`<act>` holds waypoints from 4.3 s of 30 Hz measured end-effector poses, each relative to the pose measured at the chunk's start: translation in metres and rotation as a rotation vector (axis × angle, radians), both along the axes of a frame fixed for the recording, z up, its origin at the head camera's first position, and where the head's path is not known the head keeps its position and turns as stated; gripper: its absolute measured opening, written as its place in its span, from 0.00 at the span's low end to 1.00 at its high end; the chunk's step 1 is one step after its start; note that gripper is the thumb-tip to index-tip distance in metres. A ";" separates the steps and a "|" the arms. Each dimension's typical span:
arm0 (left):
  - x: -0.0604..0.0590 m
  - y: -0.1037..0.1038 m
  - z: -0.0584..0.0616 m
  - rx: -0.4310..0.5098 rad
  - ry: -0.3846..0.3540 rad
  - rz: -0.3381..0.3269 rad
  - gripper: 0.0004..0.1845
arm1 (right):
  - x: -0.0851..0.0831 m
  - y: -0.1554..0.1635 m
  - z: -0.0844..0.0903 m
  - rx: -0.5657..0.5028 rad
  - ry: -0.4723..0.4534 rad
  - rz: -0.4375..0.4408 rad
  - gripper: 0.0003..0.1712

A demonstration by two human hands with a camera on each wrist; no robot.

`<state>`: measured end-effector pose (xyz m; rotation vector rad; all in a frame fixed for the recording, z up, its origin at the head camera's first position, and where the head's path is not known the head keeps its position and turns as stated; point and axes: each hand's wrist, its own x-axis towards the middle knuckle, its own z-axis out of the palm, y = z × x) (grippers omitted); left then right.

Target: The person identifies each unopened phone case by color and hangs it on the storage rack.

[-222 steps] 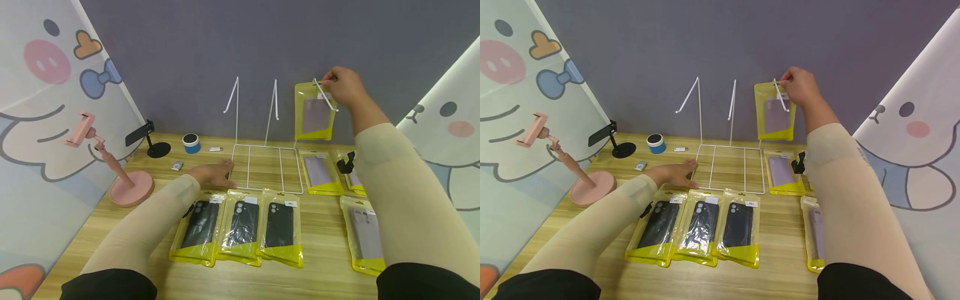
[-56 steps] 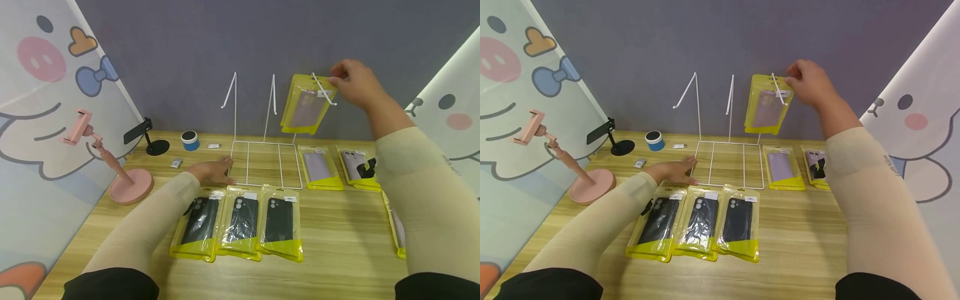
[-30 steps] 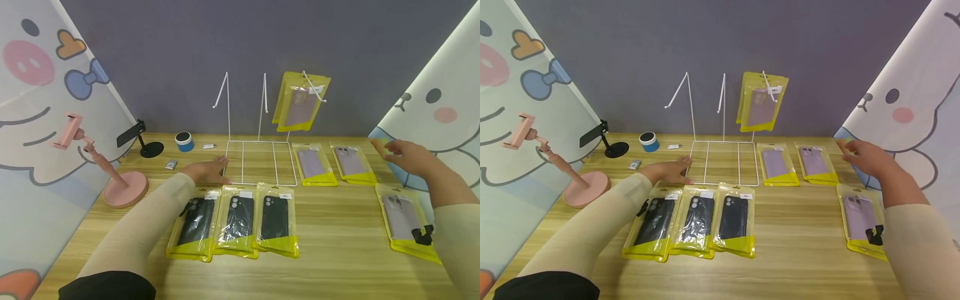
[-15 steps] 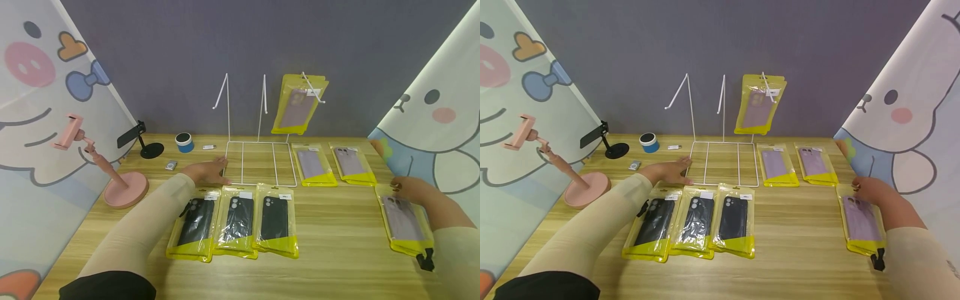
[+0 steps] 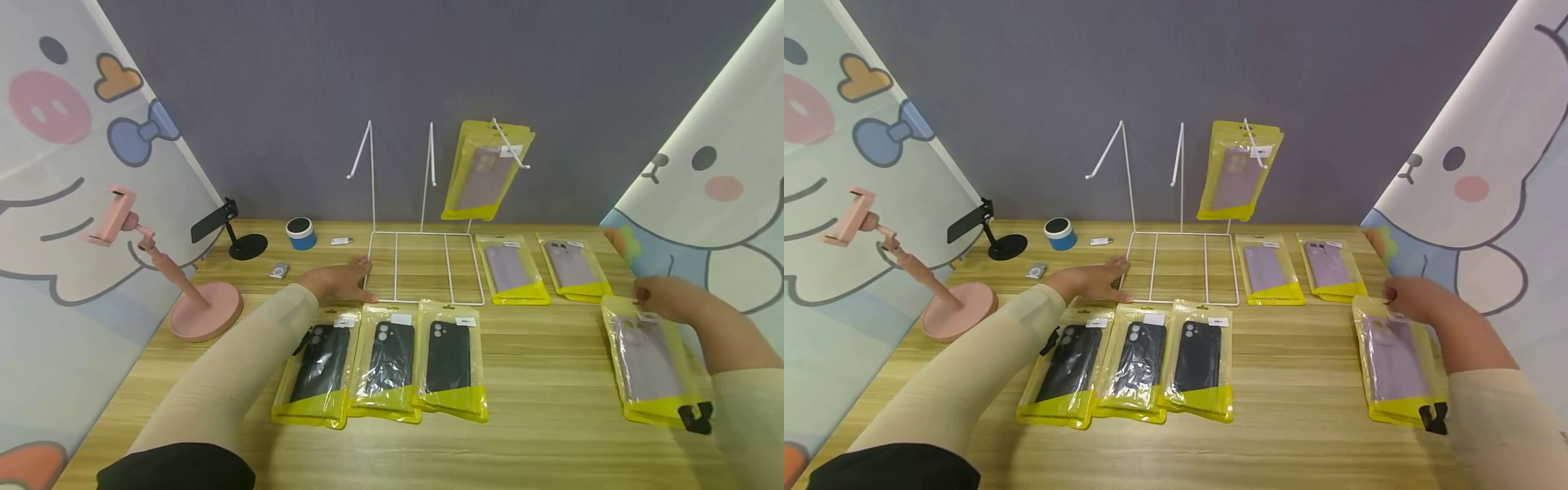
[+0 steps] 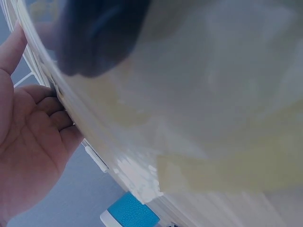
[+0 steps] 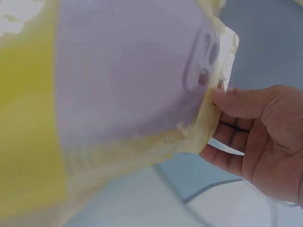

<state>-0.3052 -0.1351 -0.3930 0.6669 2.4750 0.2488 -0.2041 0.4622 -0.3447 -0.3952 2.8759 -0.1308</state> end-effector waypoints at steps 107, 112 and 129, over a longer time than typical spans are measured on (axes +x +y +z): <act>0.000 0.003 0.001 -0.009 0.014 -0.006 0.55 | -0.086 -0.066 0.034 -0.282 0.176 -0.158 0.37; 0.000 0.004 0.002 0.004 0.001 0.005 0.55 | -0.078 -0.049 -0.012 -0.199 0.147 -0.112 0.31; 0.000 0.003 0.001 0.022 0.011 0.002 0.55 | -0.051 -0.034 -0.003 -0.235 -0.331 -0.115 0.21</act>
